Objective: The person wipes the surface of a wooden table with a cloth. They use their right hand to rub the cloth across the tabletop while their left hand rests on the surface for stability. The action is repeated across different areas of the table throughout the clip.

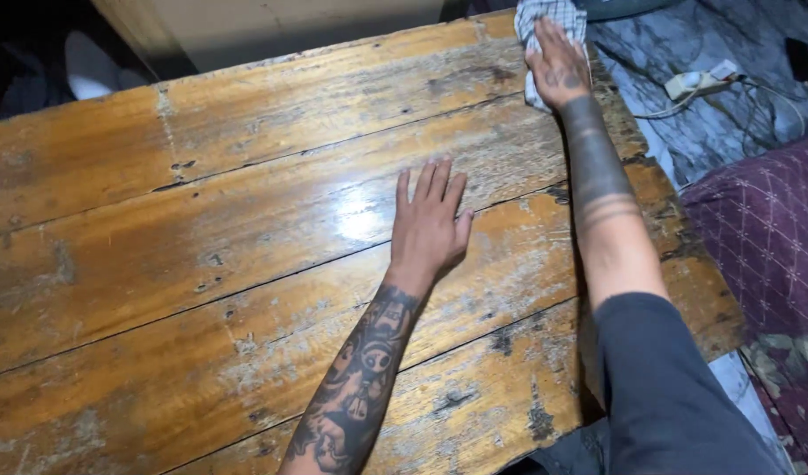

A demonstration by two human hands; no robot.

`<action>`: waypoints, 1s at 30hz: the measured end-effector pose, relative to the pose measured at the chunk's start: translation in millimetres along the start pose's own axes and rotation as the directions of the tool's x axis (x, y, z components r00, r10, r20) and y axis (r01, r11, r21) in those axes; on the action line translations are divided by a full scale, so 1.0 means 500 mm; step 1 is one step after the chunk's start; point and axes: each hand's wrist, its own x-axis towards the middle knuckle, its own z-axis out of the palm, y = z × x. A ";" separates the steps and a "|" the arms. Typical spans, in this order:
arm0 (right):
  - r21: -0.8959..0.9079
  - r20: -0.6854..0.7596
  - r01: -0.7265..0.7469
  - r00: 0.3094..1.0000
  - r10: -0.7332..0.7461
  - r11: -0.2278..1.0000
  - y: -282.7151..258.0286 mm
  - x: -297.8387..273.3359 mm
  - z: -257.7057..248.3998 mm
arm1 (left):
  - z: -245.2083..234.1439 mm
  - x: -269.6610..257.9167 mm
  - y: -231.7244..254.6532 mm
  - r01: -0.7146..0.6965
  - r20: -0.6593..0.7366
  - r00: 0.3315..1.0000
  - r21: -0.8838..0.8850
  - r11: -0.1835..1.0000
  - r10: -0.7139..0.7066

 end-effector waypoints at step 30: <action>0.007 0.350 0.018 0.936 -0.020 1.000 -0.348 -0.829 -0.269 | -0.007 -0.046 -0.008 0.141 -0.088 0.986 0.020 0.990 -0.138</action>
